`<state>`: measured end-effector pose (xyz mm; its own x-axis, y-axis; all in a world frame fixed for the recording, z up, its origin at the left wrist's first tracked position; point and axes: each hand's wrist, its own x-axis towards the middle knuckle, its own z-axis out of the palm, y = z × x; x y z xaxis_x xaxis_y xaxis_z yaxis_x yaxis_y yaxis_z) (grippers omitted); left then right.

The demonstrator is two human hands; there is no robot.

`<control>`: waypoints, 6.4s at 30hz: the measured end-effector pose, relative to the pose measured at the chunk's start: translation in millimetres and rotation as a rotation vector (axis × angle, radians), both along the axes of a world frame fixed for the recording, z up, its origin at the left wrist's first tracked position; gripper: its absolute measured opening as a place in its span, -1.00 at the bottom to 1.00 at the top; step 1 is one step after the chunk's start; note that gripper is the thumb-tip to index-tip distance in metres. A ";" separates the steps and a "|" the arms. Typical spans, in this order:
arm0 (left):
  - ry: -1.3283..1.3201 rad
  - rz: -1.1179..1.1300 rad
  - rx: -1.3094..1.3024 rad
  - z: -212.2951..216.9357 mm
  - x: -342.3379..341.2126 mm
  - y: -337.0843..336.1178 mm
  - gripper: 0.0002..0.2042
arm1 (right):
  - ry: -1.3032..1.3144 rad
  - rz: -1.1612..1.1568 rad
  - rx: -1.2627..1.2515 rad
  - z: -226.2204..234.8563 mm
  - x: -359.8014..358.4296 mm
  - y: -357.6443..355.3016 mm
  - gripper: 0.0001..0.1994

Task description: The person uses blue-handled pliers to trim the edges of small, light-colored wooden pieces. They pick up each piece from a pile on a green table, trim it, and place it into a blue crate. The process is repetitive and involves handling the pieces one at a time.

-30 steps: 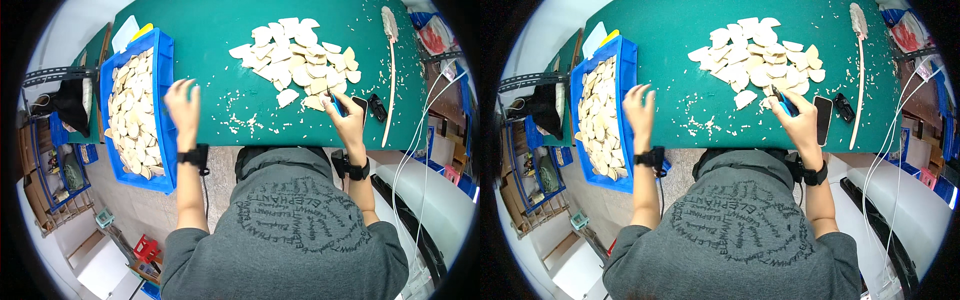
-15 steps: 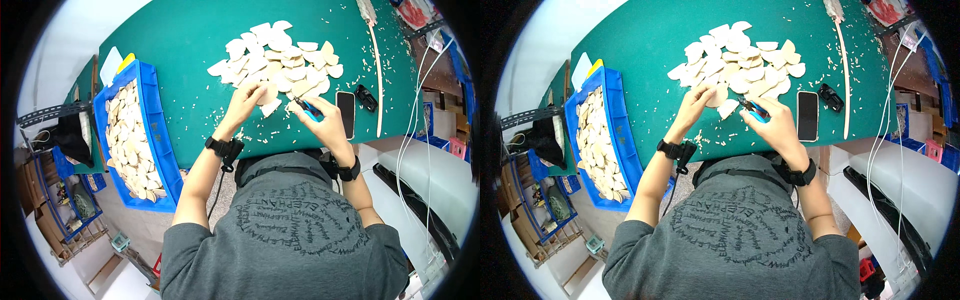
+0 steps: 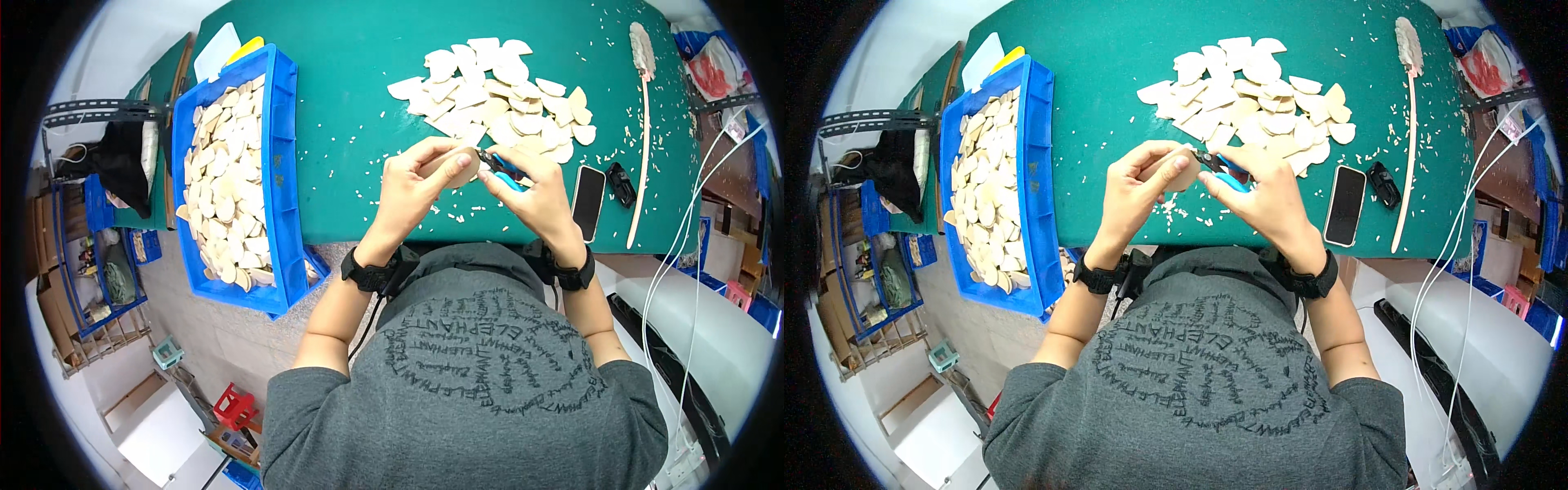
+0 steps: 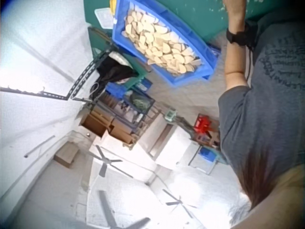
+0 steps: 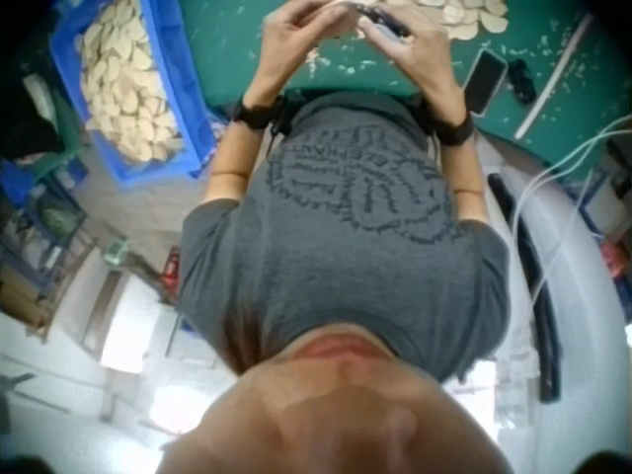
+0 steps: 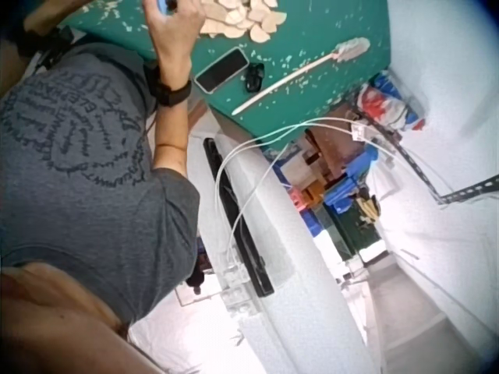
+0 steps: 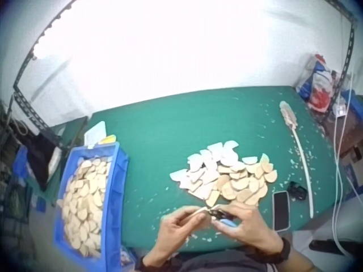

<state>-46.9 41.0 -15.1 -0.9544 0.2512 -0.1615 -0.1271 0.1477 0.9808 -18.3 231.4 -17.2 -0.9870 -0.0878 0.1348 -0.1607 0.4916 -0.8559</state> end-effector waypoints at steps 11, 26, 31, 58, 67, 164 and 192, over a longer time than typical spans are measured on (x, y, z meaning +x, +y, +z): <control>0.216 0.052 -0.041 3.5 7.8 -15.1 -0.78 | 0.148 0.005 0.028 6.4 0.6 -19.3 -0.69; 0.030 0.000 0.058 -5.7 7.5 -27.8 -0.83 | 0.101 -0.081 0.022 0.2 4.8 -26.2 -0.71; 0.041 0.323 0.034 -2.5 10.7 -73.6 -0.79 | 0.104 -0.152 0.006 -19.1 2.3 -1.6 -0.69; -0.139 -0.276 -0.253 -157.9 -45.0 44.3 -0.81 | -0.107 -0.300 -0.003 -31.3 27.5 59.9 -0.63; -0.160 -0.191 0.212 -38.6 -8.2 16.8 -0.73 | -0.083 -0.049 0.065 -16.6 3.4 21.0 -0.67; -0.117 -0.168 0.231 -0.2 -3.7 64.7 -0.59 | -0.088 0.062 -0.100 6.3 -12.8 73.0 -0.66; 0.238 -0.180 0.080 26.4 22.7 -49.0 -0.70 | 0.169 0.185 0.051 25.1 4.7 -43.4 -0.69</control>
<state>-24.2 -7.9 11.3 -0.9021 0.4224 0.0884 0.1286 0.0677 0.9894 -13.6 188.0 8.0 -0.9173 -0.2760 0.2871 -0.3905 0.4822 -0.7842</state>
